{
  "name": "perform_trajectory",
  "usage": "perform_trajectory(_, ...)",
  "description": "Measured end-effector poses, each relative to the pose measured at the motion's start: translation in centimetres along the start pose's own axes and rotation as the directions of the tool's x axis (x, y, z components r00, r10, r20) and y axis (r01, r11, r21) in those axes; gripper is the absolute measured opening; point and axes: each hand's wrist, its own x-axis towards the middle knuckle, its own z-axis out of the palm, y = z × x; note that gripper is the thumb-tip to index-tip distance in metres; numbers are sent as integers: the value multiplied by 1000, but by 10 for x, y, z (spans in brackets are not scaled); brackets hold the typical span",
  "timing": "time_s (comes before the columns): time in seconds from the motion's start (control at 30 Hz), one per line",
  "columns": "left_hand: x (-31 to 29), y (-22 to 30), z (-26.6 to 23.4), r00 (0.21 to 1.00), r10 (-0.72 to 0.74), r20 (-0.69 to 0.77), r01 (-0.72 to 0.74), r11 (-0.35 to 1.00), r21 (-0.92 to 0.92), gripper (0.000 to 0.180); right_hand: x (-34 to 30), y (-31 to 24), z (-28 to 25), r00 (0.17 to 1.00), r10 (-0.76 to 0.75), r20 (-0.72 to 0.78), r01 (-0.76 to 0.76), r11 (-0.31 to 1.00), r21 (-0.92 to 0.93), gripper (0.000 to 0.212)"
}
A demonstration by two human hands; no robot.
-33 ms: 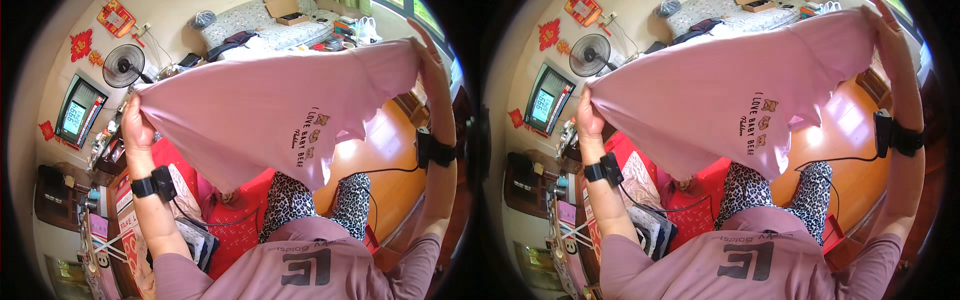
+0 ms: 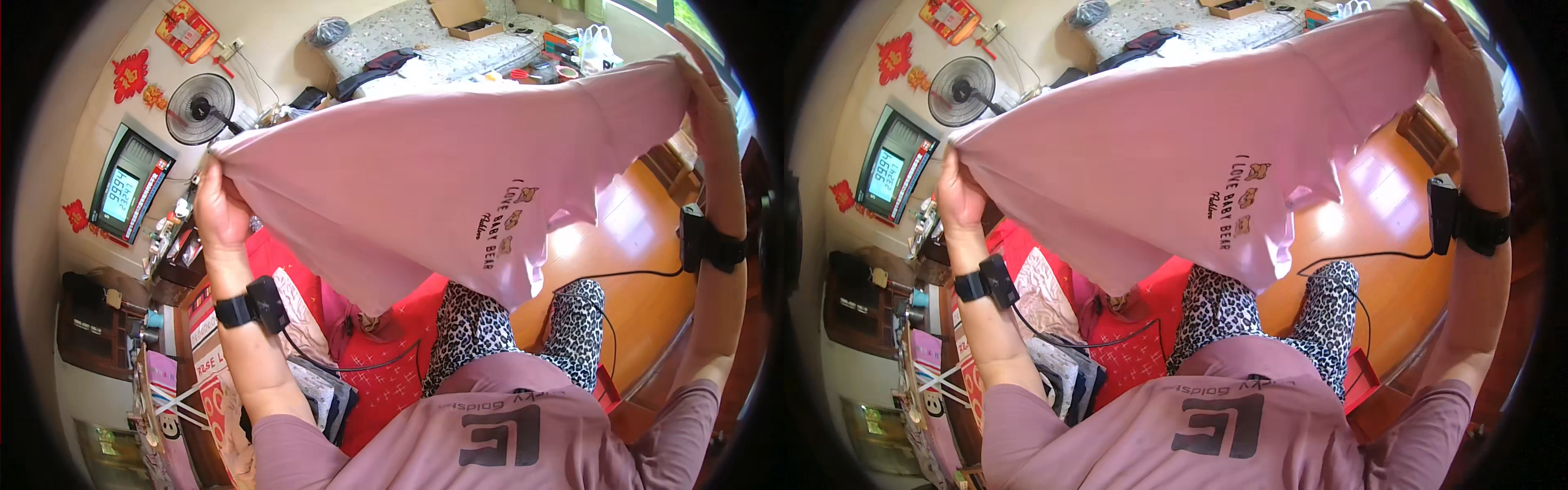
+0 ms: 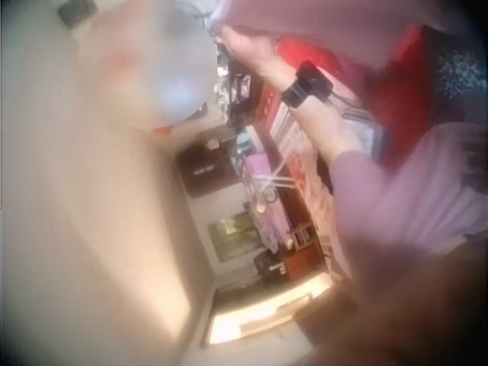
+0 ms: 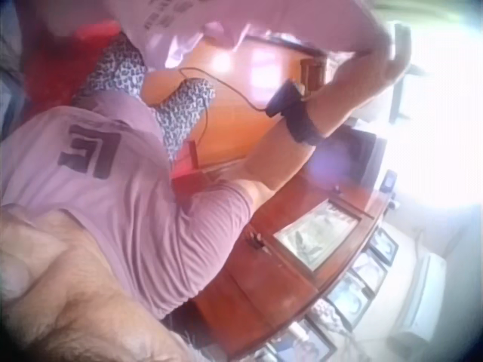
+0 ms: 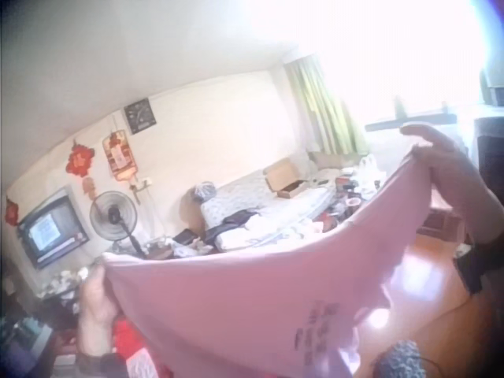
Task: Fold laundry on a bed including underwear and shirts.
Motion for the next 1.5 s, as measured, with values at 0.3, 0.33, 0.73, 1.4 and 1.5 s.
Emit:
perform_trajectory(0.3,-132,-104,6,926,-365,99,377,869,-320,60,-80,13,44,968,115,224,-105,993,-58,23)
perform_trajectory(0.33,-145,-120,13,904,-412,112,425,843,-330,65,-81,14,47,964,130,231,-120,991,-54,23)
perform_trajectory(0.73,-215,-164,-1,937,-343,61,287,860,422,59,-158,51,-20,957,291,6,-260,862,-434,29)
perform_trajectory(1.4,-258,-199,-7,737,-676,-1,622,678,392,36,-300,53,-6,511,859,31,-630,398,-667,19)
perform_trajectory(1.5,-251,-198,-11,836,-548,-14,418,620,665,20,-305,60,-10,595,799,82,-476,433,-766,14)
